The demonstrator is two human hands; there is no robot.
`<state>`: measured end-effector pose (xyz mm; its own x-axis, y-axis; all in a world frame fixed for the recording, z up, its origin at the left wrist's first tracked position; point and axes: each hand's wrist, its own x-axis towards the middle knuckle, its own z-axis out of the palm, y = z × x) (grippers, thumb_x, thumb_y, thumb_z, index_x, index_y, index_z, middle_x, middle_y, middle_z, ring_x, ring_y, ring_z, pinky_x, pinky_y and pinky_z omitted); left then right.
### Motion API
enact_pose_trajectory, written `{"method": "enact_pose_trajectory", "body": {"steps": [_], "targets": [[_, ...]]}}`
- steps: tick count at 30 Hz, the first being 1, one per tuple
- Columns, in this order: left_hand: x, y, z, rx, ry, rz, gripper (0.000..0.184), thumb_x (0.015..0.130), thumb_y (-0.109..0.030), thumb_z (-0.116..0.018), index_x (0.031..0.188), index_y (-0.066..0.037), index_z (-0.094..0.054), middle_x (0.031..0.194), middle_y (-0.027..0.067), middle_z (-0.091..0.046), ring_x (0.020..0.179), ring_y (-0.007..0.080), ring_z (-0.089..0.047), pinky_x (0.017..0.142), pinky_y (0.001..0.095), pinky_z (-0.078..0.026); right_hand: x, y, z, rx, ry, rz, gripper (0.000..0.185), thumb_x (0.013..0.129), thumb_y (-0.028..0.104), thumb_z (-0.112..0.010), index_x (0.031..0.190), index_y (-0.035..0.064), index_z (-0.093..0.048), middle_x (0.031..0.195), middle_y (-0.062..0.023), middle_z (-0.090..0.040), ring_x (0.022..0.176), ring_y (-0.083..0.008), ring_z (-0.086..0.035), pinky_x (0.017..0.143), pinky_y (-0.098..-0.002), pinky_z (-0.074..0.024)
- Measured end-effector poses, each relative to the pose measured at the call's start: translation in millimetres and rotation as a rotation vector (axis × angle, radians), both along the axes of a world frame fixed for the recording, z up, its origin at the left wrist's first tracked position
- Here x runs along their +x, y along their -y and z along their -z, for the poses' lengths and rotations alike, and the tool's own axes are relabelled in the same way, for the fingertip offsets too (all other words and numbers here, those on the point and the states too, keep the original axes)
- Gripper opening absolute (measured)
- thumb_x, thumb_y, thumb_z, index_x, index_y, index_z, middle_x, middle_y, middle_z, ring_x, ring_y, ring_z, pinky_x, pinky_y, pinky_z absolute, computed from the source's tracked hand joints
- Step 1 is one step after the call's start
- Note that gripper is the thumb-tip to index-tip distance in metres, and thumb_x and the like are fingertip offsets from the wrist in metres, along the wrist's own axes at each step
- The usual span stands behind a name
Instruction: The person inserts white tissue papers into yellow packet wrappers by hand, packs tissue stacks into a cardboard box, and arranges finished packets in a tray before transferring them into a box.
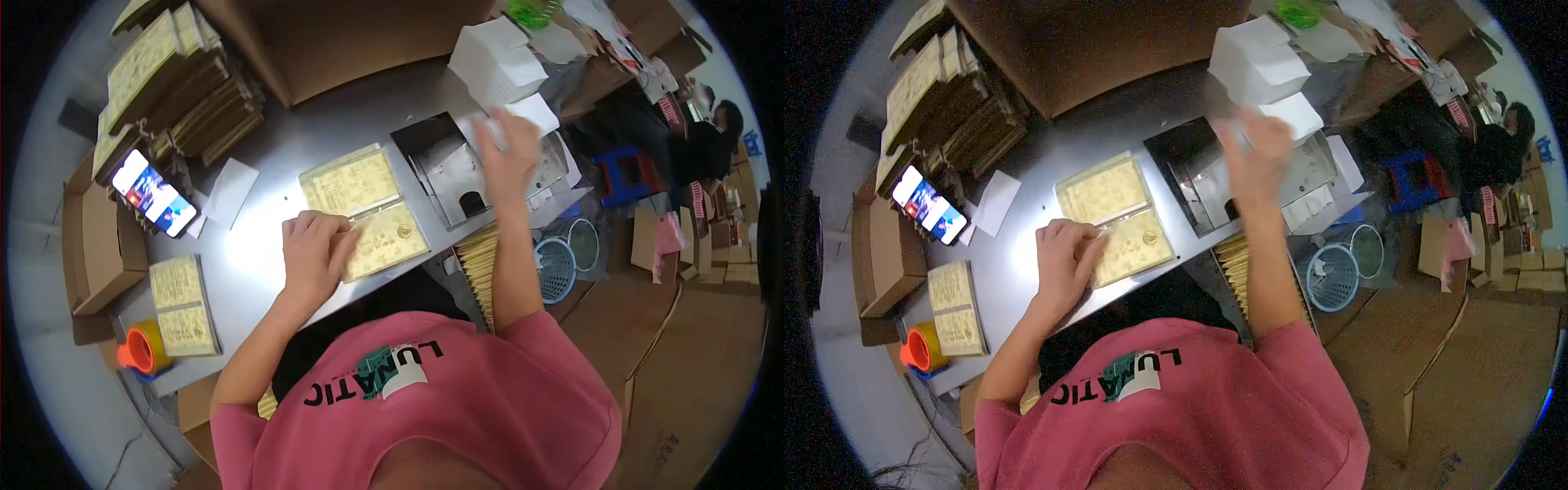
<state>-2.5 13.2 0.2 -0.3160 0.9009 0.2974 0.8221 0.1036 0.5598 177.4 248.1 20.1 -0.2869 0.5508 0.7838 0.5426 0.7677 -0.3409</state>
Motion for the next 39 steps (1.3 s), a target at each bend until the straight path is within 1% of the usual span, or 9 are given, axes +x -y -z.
{"method": "enact_pose_trajectory", "body": {"steps": [2,7,12,17,21,25,29,35,39], "targets": [[2,-12,-9,0.156,-0.077,0.073,0.013,0.08,-0.017,-0.071,0.087,-0.009,-0.063,0.082,0.004,-0.061,0.085,0.0249,-0.053,0.08,0.0386,-0.036,25,-29,9,0.059,0.179,0.327,0.022,0.082,0.021,-0.072,0.096,0.0039,-0.072,0.102,-0.0124,-0.068,0.094,-0.0301,-0.059,0.084,-0.0379,-0.0459],[21,-89,-5,0.288,-0.24,0.204,0.013,0.076,-0.017,-0.071,0.084,-0.01,-0.064,0.084,0.0053,-0.06,0.088,0.0246,-0.054,0.078,0.0383,-0.038,42,-39,11,-0.202,0.093,0.202,0.027,0.088,0.026,-0.066,0.098,0.0016,-0.071,0.098,-0.0145,-0.068,0.087,-0.0316,-0.061,0.078,-0.0383,-0.0473],[56,-152,17,-0.073,-0.472,0.288,0.01,0.073,-0.016,-0.067,0.079,-0.008,-0.07,0.084,0.009,-0.065,0.092,0.025,-0.056,0.081,0.0389,-0.039,57,-53,4,-0.456,0.042,0.115,0.026,0.088,0.023,-0.063,0.098,-0.0007,-0.069,0.1,-0.0128,-0.069,0.076,-0.0303,-0.064,0.071,-0.0353,-0.0498],[56,-153,22,-0.153,-0.373,0.257,0.014,0.076,-0.021,-0.069,0.083,-0.009,-0.071,0.084,0.0084,-0.066,0.09,0.026,-0.057,0.082,0.0389,-0.04,63,-57,0,-0.485,0.157,-0.006,0.025,0.083,0.019,-0.065,0.098,-0.0001,-0.07,0.105,-0.0111,-0.069,0.079,-0.0262,-0.067,0.073,-0.0315,-0.0505],[19,-121,0,0.153,-0.253,0.244,0.022,0.08,-0.021,-0.068,0.099,-0.009,-0.07,0.104,0.0076,-0.067,0.104,0.0284,-0.057,0.09,0.0423,-0.04,60,-50,-3,-0.411,0.148,0.068,0.027,0.081,0.021,-0.067,0.096,0.0,-0.07,0.099,-0.0119,-0.07,0.077,-0.0252,-0.068,0.072,-0.0311,-0.0506],[10,-113,-23,0.078,-0.114,0.302,0.021,0.083,-0.018,-0.068,0.101,-0.009,-0.07,0.109,0.0083,-0.066,0.109,0.0297,-0.056,0.093,0.0435,-0.04,61,-52,-12,-0.491,0.116,0.045,0.025,0.077,0.021,-0.067,0.091,0.0009,-0.069,0.078,-0.012,-0.069,0.067,-0.0239,-0.066,0.065,-0.032,-0.0495],[46,-158,-27,0.267,-0.052,0.485,0.026,0.085,-0.011,-0.063,0.111,-0.007,-0.063,0.118,0.0073,-0.062,0.115,0.0304,-0.052,0.096,0.0436,-0.039,70,-60,-24,-0.647,0.122,0.037,0.019,0.076,0.024,-0.065,0.078,0.0053,-0.067,0.061,-0.0103,-0.061,0.056,-0.0248,-0.059,0.058,-0.0348,-0.0457],[71,-233,-10,0.356,-0.222,0.531,0.032,0.087,-0.011,-0.058,0.119,-0.008,-0.058,0.122,0.0066,-0.058,0.12,0.0295,-0.047,0.099,0.0443,-0.037,76,-76,-4,-0.778,-0.096,-0.062,0.023,0.075,0.026,-0.066,0.073,0.0036,-0.063,0.056,-0.0074,-0.054,0.052,-0.0154,-0.049,0.054,-0.0319,-0.0418],[78,-247,-8,0.3,-0.337,0.486,0.032,0.083,-0.009,-0.059,0.115,-0.009,-0.059,0.116,0.0065,-0.06,0.115,0.0274,-0.051,0.096,0.0436,-0.039,76,-65,1,-0.72,-0.161,-0.064,0.028,0.077,0.029,-0.069,0.092,0.0054,-0.07,0.067,-0.008,-0.064,0.057,-0.0197,-0.061,0.06,-0.0339,-0.0485]]}}
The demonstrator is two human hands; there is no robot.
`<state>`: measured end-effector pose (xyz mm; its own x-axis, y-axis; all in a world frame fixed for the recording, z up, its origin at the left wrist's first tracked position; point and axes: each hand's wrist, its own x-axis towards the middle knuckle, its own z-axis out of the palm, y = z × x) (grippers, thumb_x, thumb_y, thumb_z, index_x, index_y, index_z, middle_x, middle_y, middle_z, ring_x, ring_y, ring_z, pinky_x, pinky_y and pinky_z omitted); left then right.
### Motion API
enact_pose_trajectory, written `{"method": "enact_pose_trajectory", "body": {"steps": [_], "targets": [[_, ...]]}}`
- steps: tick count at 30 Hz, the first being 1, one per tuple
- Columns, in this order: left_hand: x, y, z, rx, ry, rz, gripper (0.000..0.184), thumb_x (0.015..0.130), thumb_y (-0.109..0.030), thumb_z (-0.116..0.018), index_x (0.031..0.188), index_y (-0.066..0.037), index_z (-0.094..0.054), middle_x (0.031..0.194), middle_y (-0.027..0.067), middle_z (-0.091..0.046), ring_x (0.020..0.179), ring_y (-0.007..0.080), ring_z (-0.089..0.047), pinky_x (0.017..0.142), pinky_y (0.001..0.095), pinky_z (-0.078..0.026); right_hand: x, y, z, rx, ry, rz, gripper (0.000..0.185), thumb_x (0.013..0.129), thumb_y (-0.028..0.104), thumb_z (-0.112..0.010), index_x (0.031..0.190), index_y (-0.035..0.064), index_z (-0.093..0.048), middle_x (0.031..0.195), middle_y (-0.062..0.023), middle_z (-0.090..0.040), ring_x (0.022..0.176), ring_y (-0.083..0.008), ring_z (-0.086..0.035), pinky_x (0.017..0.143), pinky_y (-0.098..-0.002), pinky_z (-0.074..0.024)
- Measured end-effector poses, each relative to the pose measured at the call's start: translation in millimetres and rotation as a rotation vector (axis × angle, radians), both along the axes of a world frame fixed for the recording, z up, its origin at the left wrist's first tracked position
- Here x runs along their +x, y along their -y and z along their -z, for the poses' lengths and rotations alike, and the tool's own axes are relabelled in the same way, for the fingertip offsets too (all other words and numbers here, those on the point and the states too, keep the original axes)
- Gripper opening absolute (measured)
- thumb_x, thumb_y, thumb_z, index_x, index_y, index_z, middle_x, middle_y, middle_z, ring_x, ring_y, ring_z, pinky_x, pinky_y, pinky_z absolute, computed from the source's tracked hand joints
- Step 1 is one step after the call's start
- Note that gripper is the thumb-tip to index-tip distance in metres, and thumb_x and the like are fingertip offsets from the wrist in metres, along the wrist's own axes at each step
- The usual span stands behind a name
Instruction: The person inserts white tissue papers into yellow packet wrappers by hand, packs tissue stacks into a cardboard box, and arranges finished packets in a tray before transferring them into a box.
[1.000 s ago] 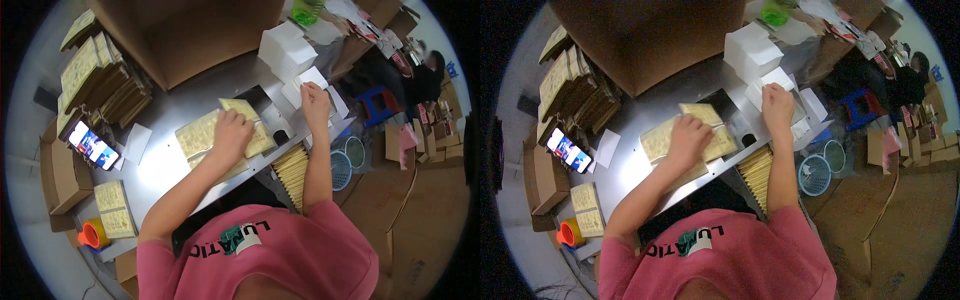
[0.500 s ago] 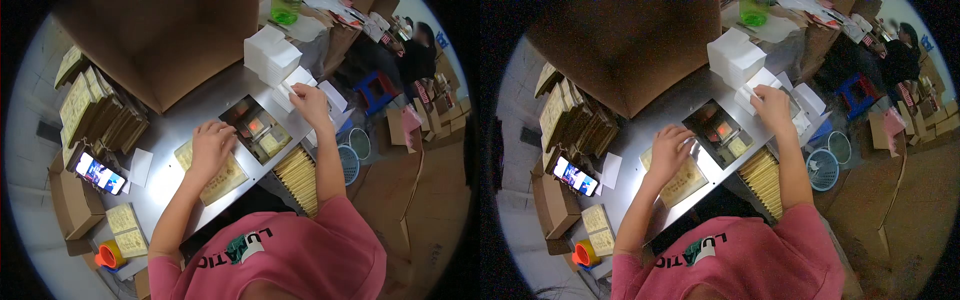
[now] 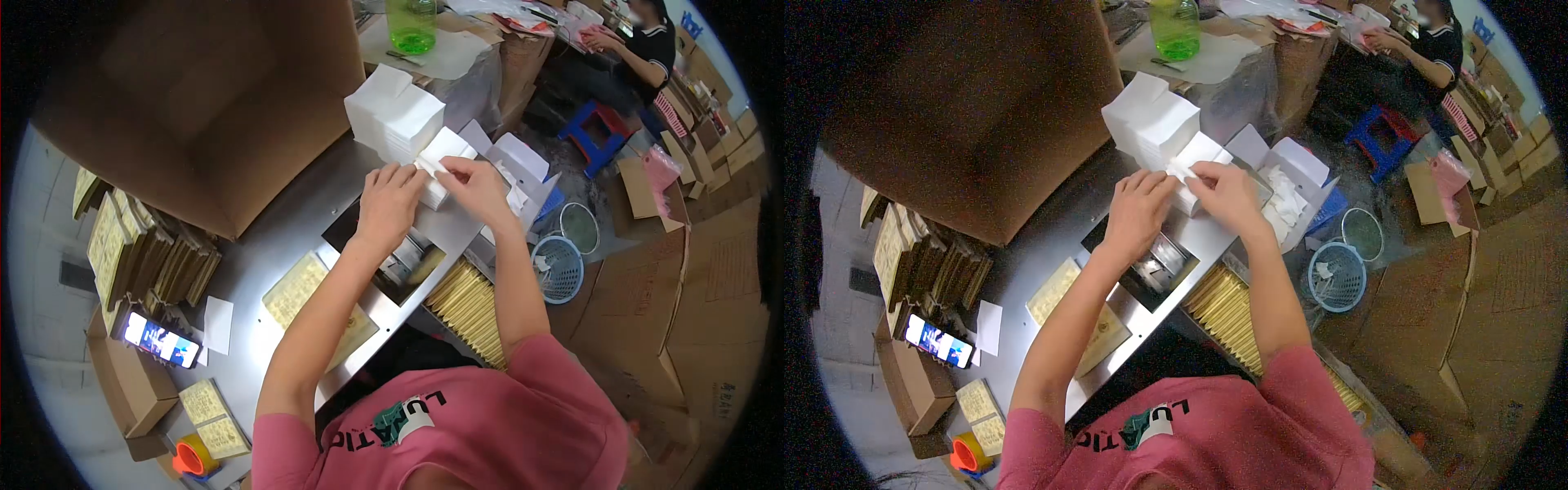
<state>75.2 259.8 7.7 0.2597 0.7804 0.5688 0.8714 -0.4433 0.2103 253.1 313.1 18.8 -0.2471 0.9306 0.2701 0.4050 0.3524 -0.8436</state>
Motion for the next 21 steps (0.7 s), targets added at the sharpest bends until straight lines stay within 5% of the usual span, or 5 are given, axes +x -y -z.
{"method": "enact_pose_trajectory", "body": {"steps": [8,10,12,16,21], "targets": [[-4,24,-19,-0.071,0.202,0.07,0.032,0.086,-0.005,-0.058,0.117,-0.008,-0.059,0.118,0.0094,-0.06,0.115,0.0314,-0.052,0.099,0.0443,-0.039,-8,18,20,0.173,-0.085,0.101,0.03,0.079,0.014,-0.071,0.108,0.0062,-0.069,0.099,-0.0113,-0.068,0.089,-0.023,-0.062,0.081,-0.0336,-0.0497],[-30,65,-25,-0.055,0.191,0.031,0.035,0.085,-0.005,-0.06,0.119,-0.008,-0.059,0.119,0.0099,-0.062,0.117,0.0339,-0.052,0.099,0.0453,-0.04,-12,33,2,0.698,0.226,0.289,0.028,0.074,0.008,-0.071,0.102,0.0074,-0.07,0.105,-0.0121,-0.066,0.096,-0.0296,-0.06,0.085,-0.0389,-0.0478],[-73,118,-33,-0.23,0.125,0.009,0.039,0.082,-0.002,-0.063,0.12,-0.004,-0.059,0.125,0.013,-0.06,0.121,0.0374,-0.051,0.1,0.0441,-0.043,-28,59,-7,1.006,0.19,0.017,0.031,0.07,0.006,-0.071,0.101,0.0068,-0.068,0.11,-0.0123,-0.064,0.098,-0.0353,-0.059,0.088,-0.0424,-0.0454],[-110,205,-38,-0.49,-0.003,-0.118,0.036,0.078,-0.002,-0.064,0.114,-0.003,-0.061,0.121,0.0142,-0.062,0.114,0.0381,-0.057,0.098,0.0442,-0.046,-86,133,29,0.658,-0.107,-0.693,0.037,0.069,0.009,-0.071,0.106,0.0044,-0.065,0.113,-0.0094,-0.063,0.11,-0.0356,-0.055,0.093,-0.0467,-0.0432],[-112,221,-19,-0.443,-0.354,-0.227,0.044,0.073,-0.004,-0.067,0.115,-0.004,-0.055,0.114,0.0156,-0.063,0.106,0.0332,-0.061,0.088,0.04,-0.051,-107,152,58,0.744,0.14,-0.938,0.043,0.07,0.009,-0.068,0.113,0.0164,-0.065,0.118,-0.0014,-0.062,0.116,-0.0301,-0.053,0.092,-0.0469,-0.0445]]}}
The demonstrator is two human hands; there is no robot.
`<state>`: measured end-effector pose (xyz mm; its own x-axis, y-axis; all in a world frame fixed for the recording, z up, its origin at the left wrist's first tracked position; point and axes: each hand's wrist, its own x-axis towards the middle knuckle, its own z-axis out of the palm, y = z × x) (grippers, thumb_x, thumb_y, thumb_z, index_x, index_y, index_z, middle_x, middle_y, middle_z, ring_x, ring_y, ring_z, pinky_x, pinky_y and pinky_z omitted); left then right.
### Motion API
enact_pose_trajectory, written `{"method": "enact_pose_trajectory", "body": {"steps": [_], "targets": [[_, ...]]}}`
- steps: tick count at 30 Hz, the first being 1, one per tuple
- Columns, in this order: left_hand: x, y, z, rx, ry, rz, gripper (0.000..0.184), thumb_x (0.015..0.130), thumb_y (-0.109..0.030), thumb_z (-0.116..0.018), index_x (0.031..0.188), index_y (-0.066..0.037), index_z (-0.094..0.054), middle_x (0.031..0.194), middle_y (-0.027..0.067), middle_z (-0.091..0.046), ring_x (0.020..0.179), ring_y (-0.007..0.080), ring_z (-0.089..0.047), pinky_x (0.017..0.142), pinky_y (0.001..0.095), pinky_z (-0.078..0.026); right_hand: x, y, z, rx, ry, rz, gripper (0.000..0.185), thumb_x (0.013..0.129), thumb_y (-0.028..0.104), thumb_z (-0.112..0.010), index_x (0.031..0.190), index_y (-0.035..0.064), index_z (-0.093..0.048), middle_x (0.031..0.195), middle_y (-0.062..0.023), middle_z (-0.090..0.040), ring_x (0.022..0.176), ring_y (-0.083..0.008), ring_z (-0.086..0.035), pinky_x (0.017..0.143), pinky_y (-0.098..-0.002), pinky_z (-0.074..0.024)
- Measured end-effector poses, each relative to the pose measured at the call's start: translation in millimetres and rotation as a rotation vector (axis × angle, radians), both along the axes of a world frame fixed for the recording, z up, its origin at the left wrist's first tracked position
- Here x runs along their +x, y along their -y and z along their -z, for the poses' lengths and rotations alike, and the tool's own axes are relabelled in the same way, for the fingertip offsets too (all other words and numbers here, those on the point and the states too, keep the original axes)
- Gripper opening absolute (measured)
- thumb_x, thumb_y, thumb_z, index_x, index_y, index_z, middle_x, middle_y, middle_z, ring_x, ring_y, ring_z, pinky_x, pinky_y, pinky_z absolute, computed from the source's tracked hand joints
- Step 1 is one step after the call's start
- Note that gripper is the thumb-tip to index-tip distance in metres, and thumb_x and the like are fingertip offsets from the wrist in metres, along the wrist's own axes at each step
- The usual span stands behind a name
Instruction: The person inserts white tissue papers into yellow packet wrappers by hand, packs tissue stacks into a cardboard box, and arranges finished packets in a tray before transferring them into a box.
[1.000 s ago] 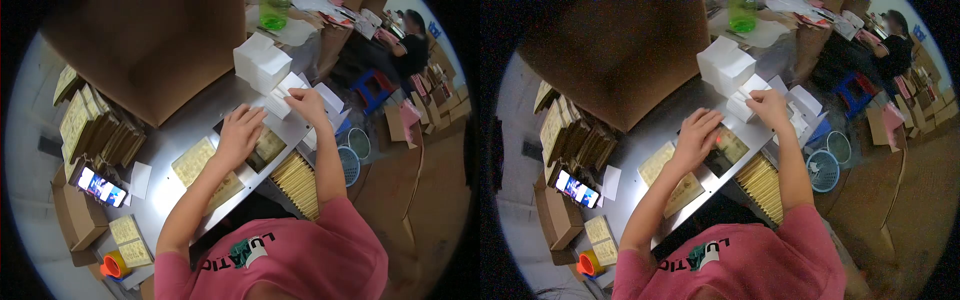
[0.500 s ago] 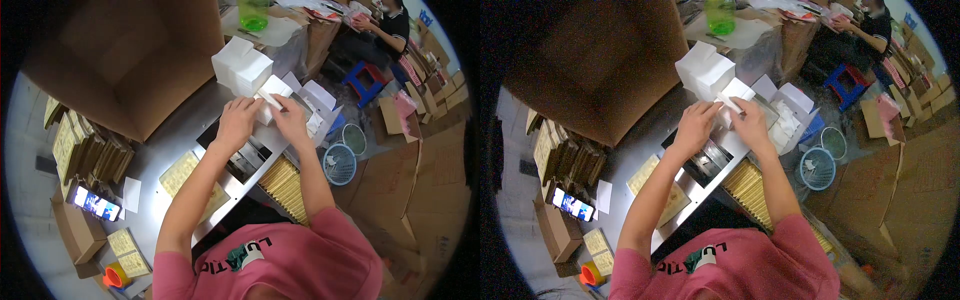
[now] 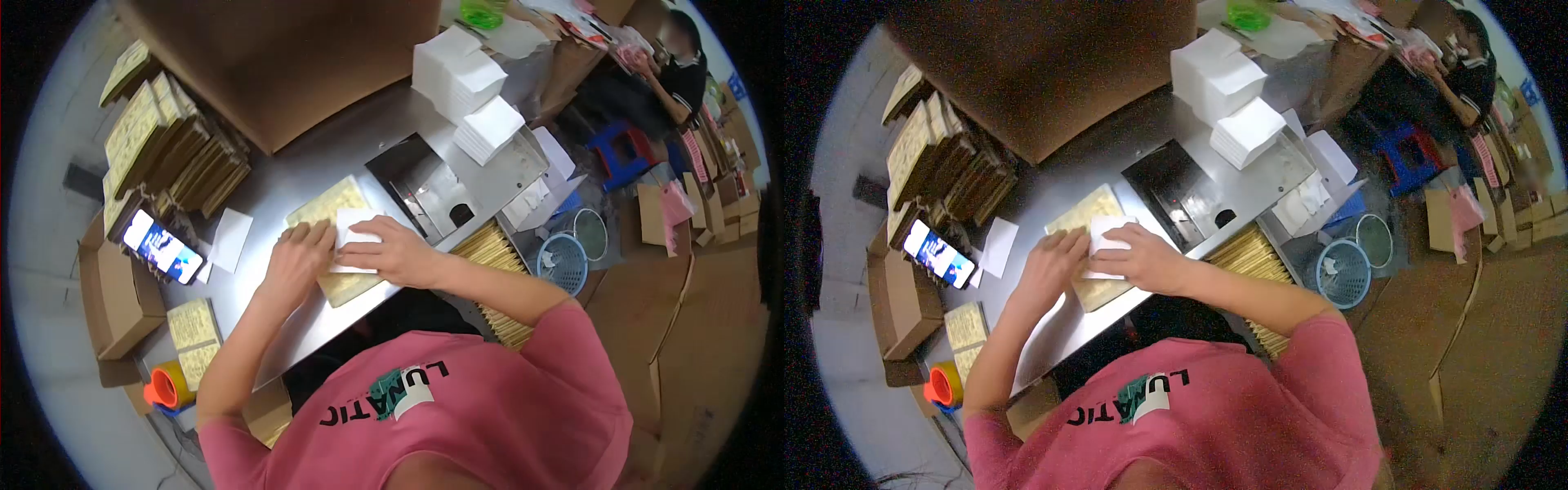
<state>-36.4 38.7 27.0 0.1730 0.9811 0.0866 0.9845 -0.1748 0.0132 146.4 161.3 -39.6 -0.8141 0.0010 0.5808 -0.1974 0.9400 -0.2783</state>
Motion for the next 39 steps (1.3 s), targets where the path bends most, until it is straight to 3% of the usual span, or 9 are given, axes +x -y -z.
{"method": "enact_pose_trajectory", "body": {"steps": [7,13,18,23,27,29,32,35,39], "targets": [[-5,-24,34,0.14,-0.14,-0.13,0.039,0.072,-0.009,-0.065,0.11,-0.002,-0.056,0.106,0.0121,-0.062,0.079,0.0269,-0.066,0.073,0.0338,-0.05,-12,8,-11,0.031,0.017,-0.48,0.041,0.074,0.011,-0.063,0.116,0.0151,-0.062,0.12,-0.0082,-0.06,0.121,-0.0409,-0.047,0.1,-0.0505,-0.0414],[20,21,39,0.29,0.04,-0.196,0.049,0.073,-0.008,-0.066,0.119,0.003,-0.055,0.117,0.0189,-0.061,0.107,0.0325,-0.061,0.093,0.0383,-0.047,-13,32,-14,0.164,0.275,0.219,0.054,0.072,0.003,-0.061,0.125,0.0014,-0.051,0.129,-0.0211,-0.047,0.121,-0.0438,-0.041,0.102,-0.0521,-0.0359],[48,71,44,0.269,0.132,-0.195,0.05,0.082,-0.019,-0.067,0.121,0.01,-0.055,0.127,0.0198,-0.056,0.122,0.0319,-0.052,0.106,0.0444,-0.038,-37,42,-7,0.182,0.238,0.312,0.048,0.073,0.004,-0.059,0.12,-0.0021,-0.052,0.119,-0.0216,-0.048,0.111,-0.0421,-0.043,0.099,-0.0508,-0.037],[44,75,43,0.237,0.222,-0.187,0.053,0.08,-0.027,-0.069,0.121,0.005,-0.057,0.126,0.0189,-0.057,0.121,0.0329,-0.051,0.109,0.0447,-0.034,-44,42,-29,-0.126,0.473,0.287,0.037,0.079,0.005,-0.061,0.114,-0.0052,-0.056,0.109,-0.0233,-0.056,0.107,-0.041,-0.051,0.094,-0.0449,-0.0416],[39,74,42,0.251,0.321,-0.177,0.051,0.08,-0.031,-0.07,0.12,0.0,-0.06,0.126,0.0158,-0.058,0.121,0.0312,-0.052,0.109,0.0445,-0.034,-32,30,-25,-0.214,0.164,0.193,0.025,0.085,0.002,-0.06,0.109,-0.0056,-0.061,0.118,-0.0208,-0.06,0.116,-0.0393,-0.054,0.095,-0.0411,-0.0451],[32,74,30,0.214,0.214,-0.145,0.046,0.081,-0.032,-0.069,0.117,-0.004,-0.063,0.126,0.0121,-0.059,0.12,0.0288,-0.052,0.106,0.043,-0.037,-36,8,-32,-0.595,0.077,0.126,0.011,0.085,0.006,-0.064,0.091,-0.0028,-0.067,0.091,-0.0166,-0.068,0.09,-0.0293,-0.067,0.078,-0.0348,-0.0515],[27,61,22,0.231,0.233,-0.124,0.03,0.081,-0.024,-0.068,0.105,-0.005,-0.065,0.112,0.0072,-0.065,0.107,0.0239,-0.059,0.09,0.0367,-0.045,14,-52,-41,-0.478,-0.255,0.648,0.02,0.087,0.013,-0.068,0.072,0.0005,-0.064,0.059,-0.0031,-0.057,0.055,-0.009,-0.048,0.053,-0.0271,-0.0406],[31,41,23,0.229,0.36,-0.178,0.021,0.079,-0.015,-0.071,0.097,-0.007,-0.068,0.101,0.007,-0.068,0.094,0.0249,-0.063,0.079,0.0373,-0.049,64,-115,-56,-0.177,-0.305,1.169,0.023,0.086,0.021,-0.071,0.076,0.0006,-0.067,0.072,-0.0034,-0.061,0.065,-0.0104,-0.051,0.059,-0.0258,-0.0424],[35,23,30,0.322,0.303,-0.345,0.017,0.078,-0.014,-0.07,0.092,-0.007,-0.063,0.092,0.0062,-0.064,0.088,0.0239,-0.06,0.077,0.0364,-0.045,85,-132,-37,-0.348,-0.187,1.108,0.023,0.087,0.023,-0.07,0.084,-0.0005,-0.07,0.085,-0.0062,-0.065,0.074,-0.0114,-0.057,0.065,-0.0247,-0.0453]]}}
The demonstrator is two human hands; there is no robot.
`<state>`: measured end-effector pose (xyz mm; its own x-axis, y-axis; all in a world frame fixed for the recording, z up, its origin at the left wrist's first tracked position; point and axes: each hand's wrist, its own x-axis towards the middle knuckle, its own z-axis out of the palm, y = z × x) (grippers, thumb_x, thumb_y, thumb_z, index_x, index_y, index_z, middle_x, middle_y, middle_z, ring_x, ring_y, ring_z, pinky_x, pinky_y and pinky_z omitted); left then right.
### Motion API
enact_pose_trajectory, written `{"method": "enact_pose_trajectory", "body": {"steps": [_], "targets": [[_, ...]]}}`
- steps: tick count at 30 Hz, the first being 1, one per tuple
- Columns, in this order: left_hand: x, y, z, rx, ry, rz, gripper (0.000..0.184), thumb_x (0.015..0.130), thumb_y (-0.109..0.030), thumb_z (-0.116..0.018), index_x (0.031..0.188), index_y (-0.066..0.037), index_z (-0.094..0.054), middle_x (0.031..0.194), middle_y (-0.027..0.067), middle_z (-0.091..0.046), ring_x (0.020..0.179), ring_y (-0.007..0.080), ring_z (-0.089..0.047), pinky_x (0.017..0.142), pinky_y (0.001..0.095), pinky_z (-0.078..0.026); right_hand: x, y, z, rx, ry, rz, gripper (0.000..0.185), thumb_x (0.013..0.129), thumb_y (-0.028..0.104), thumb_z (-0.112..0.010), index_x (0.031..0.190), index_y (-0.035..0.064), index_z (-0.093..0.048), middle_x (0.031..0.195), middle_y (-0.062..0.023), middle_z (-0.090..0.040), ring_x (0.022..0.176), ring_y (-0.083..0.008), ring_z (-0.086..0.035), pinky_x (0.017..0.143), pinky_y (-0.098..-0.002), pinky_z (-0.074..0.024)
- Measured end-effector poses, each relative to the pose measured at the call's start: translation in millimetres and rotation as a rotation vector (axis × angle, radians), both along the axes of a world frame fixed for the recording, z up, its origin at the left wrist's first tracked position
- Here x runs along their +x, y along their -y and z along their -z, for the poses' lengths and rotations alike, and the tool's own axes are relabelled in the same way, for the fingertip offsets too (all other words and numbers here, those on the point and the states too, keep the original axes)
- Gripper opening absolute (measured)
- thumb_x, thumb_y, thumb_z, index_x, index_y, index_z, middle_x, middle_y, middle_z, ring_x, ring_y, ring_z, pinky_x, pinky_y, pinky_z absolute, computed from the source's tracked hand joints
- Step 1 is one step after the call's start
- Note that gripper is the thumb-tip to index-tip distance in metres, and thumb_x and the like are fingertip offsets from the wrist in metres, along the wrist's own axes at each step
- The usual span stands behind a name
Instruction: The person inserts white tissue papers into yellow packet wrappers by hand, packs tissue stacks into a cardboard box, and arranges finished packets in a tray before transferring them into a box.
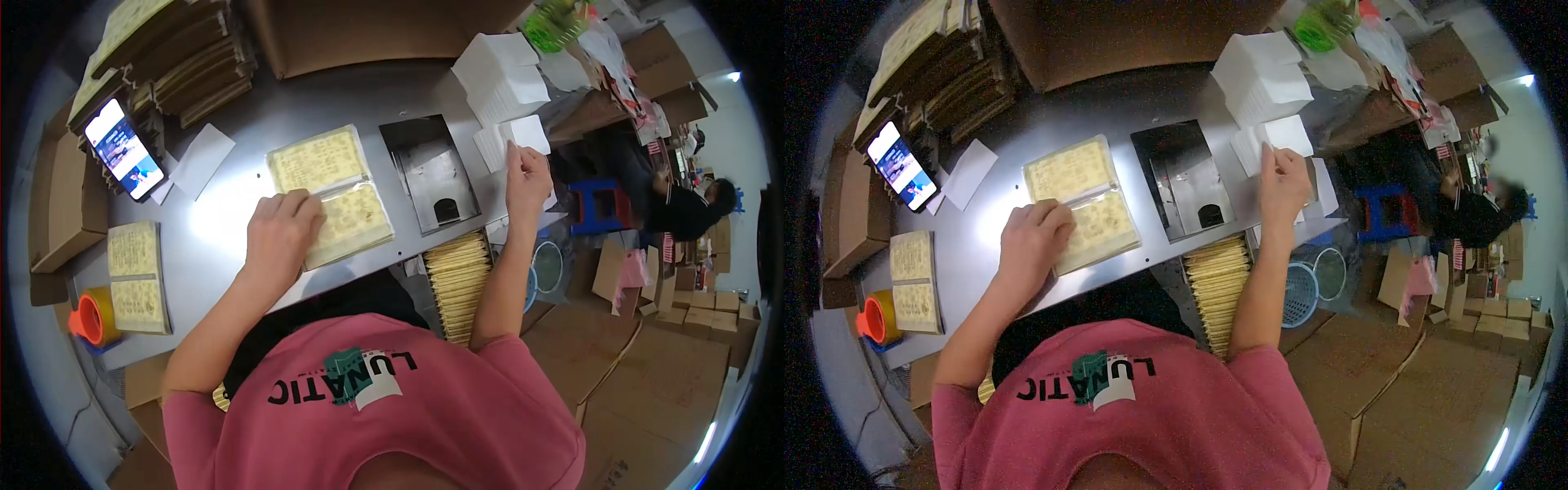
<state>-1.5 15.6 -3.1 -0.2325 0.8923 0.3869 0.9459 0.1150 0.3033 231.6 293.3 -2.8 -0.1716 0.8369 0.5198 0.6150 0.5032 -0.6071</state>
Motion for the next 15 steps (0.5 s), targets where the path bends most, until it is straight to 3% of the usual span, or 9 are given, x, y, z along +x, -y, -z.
{"method": "enact_pose_trajectory", "body": {"steps": [5,9,11,12,14,15], "targets": [[5,-1,-1,-0.023,-0.048,-0.098,0.018,0.077,-0.015,-0.071,0.089,-0.008,-0.058,0.087,0.0061,-0.061,0.085,0.0243,-0.056,0.076,0.0368,-0.04,4,-2,4,-0.044,-0.071,-0.02,0.026,0.088,0.023,-0.069,0.091,-0.0029,-0.07,0.092,-0.0082,-0.067,0.081,-0.0154,-0.062,0.072,-0.0276,-0.0479],[1,0,-7,-0.056,0.06,-0.124,0.019,0.077,-0.018,-0.071,0.09,-0.009,-0.061,0.086,0.006,-0.062,0.084,0.0247,-0.056,0.075,0.0371,-0.039,5,-3,11,-0.095,-0.118,0.0,0.024,0.09,0.02,-0.066,0.096,-0.0033,-0.068,0.093,-0.0096,-0.067,0.078,-0.016,-0.062,0.072,-0.0284,-0.0479],[-2,-1,-7,-0.07,0.114,-0.128,0.019,0.077,-0.02,-0.071,0.091,-0.009,-0.062,0.084,0.006,-0.062,0.084,0.0247,-0.056,0.074,0.0372,-0.038,-1,4,15,0.247,-0.203,0.012,0.022,0.095,0.015,-0.06,0.102,-0.0036,-0.068,0.1,-0.0099,-0.068,0.082,-0.0167,-0.065,0.078,-0.0287,-0.0509],[-6,-3,-8,-0.112,0.189,-0.112,0.018,0.077,-0.02,-0.071,0.09,-0.009,-0.063,0.083,0.0063,-0.062,0.084,0.0247,-0.056,0.075,0.0372,-0.038,-6,10,16,0.244,-0.201,-0.006,0.022,0.095,0.015,-0.06,0.102,-0.0036,-0.068,0.1,-0.0099,-0.068,0.082,-0.0167,-0.065,0.078,-0.0287,-0.0509],[-15,-2,-8,-0.17,0.27,-0.138,0.018,0.077,-0.021,-0.071,0.088,-0.009,-0.065,0.082,0.0065,-0.063,0.084,0.0246,-0.056,0.075,0.0373,-0.038,-35,51,-5,-0.107,-0.816,-0.183,0.023,0.098,0.01,-0.052,0.109,-0.0033,-0.067,0.108,-0.0096,-0.067,0.093,-0.0186,-0.065,0.088,-0.0309,-0.0525],[-21,-5,-11,-0.219,0.295,-0.097,0.016,0.077,-0.021,-0.071,0.085,-0.01,-0.065,0.081,0.0066,-0.063,0.084,0.0247,-0.056,0.075,0.0378,-0.038,-51,70,-13,-0.274,-0.795,-0.267,0.025,0.1,0.009,-0.048,0.111,-0.0037,-0.066,0.115,-0.0092,-0.065,0.106,-0.0198,-0.062,0.096,-0.034,-0.0513]]}}
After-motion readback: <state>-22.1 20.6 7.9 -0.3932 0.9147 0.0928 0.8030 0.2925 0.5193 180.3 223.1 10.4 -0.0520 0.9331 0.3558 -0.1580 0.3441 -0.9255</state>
